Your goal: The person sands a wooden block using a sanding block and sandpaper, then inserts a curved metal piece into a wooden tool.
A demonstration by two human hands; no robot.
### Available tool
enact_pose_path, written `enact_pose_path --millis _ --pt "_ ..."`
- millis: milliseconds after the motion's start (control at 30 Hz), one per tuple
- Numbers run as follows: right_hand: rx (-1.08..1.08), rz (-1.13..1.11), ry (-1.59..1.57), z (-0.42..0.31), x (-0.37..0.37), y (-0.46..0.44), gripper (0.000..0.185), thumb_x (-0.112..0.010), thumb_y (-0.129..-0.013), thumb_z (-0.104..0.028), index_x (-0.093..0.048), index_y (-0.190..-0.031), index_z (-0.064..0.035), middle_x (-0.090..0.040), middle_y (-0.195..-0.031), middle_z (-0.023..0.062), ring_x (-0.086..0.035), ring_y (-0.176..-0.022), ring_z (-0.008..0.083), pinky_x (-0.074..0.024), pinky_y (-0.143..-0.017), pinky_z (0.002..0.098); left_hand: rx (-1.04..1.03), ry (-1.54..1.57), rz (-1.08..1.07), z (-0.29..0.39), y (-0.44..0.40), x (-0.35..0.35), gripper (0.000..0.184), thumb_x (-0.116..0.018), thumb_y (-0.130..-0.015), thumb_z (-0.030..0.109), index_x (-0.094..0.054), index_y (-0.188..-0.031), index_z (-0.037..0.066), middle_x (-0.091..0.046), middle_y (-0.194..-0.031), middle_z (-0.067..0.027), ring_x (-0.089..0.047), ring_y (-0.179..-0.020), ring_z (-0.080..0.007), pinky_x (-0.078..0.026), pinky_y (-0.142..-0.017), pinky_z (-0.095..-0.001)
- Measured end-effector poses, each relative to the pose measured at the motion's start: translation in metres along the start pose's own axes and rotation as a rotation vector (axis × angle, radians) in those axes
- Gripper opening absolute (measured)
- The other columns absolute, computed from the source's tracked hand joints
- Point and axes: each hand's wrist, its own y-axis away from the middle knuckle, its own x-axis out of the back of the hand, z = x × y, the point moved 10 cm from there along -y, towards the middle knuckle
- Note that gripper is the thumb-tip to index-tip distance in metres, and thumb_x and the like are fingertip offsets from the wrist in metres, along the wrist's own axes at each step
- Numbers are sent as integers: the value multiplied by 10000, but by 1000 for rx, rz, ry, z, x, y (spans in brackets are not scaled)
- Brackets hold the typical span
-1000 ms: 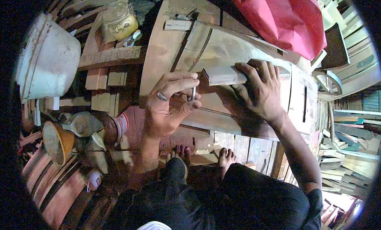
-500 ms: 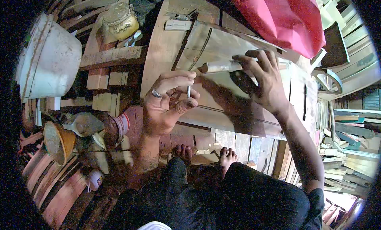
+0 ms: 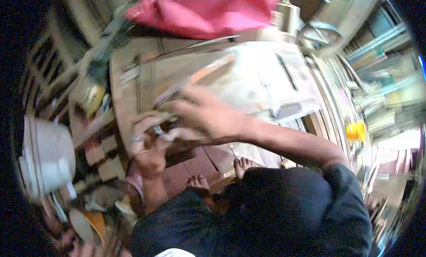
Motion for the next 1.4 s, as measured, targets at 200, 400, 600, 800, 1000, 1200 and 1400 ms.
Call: enact_pose_path --millis 200,400,600,800,1000,1200,1400 --pt "-60 157 -214 8 -20 7 481 -686 -993 -319 -530 -1343 -28 -547 -1184 230 -634 -1039 448 -541 -828 510 188 -159 -29 -8 -6 9 261 -700 -982 54 -641 -1231 1 -666 -1212 -114 -594 -1062 -171 -499 -973 -322" --pt "-93 235 -276 10 -19 12 557 -684 -976 -363 -482 -1360 -14 -521 -1191 236 -608 -1041 473 -512 -833 545 313 -289 -56 -21 -25 35 276 -654 -1053 153 -607 -1270 -12 -646 -1273 -119 -621 -1120 -206 -532 -950 -361" --pt "-11 394 -275 18 -17 9 485 -711 -949 -274 -522 -1307 -6 -515 -1155 221 -590 -1011 461 -495 -854 532 206 -332 15 -23 -31 26 284 -599 -1082 180 -620 -1289 -14 -628 -1326 -122 -604 -1159 -212 -520 -950 -349" --pt "-23 460 -444 34 -2 23 282 -656 -1007 -239 -613 -1158 -5 -528 -1080 223 -590 -992 438 -484 -857 512 102 -560 -84 -32 -42 35 306 -556 -1102 209 -618 -1320 4 -633 -1341 -114 -607 -1179 -219 -493 -1016 -364" --pt "-145 508 -322 53 36 44 331 -668 -1010 -289 -615 -1123 18 -549 -1086 240 -598 -1000 439 -488 -851 499 -2 -1013 -350 -28 -42 -21 377 -674 -969 127 -640 -1321 -5 -624 -1380 -171 -587 -1247 -338 -420 -1114 -461" --pt "-459 571 -575 94 50 76 274 -574 -1075 -242 -614 -1146 20 -616 -1044 207 -667 -937 353 -526 -803 440 125 -804 -346 -30 -14 -56 458 -822 -831 154 -694 -1258 47 -674 -1170 -160 -622 -1084 -376 -479 -978 -479" --pt "-283 516 -24 74 78 83 348 -485 -1106 -247 -640 -1251 28 -575 -1272 191 -601 -1204 331 -466 -1033 402 -32 -972 -584 -27 12 -86 842 -852 -750 495 -572 -1473 168 -553 -1441 -120 -505 -1306 -349 -310 -1131 -566"
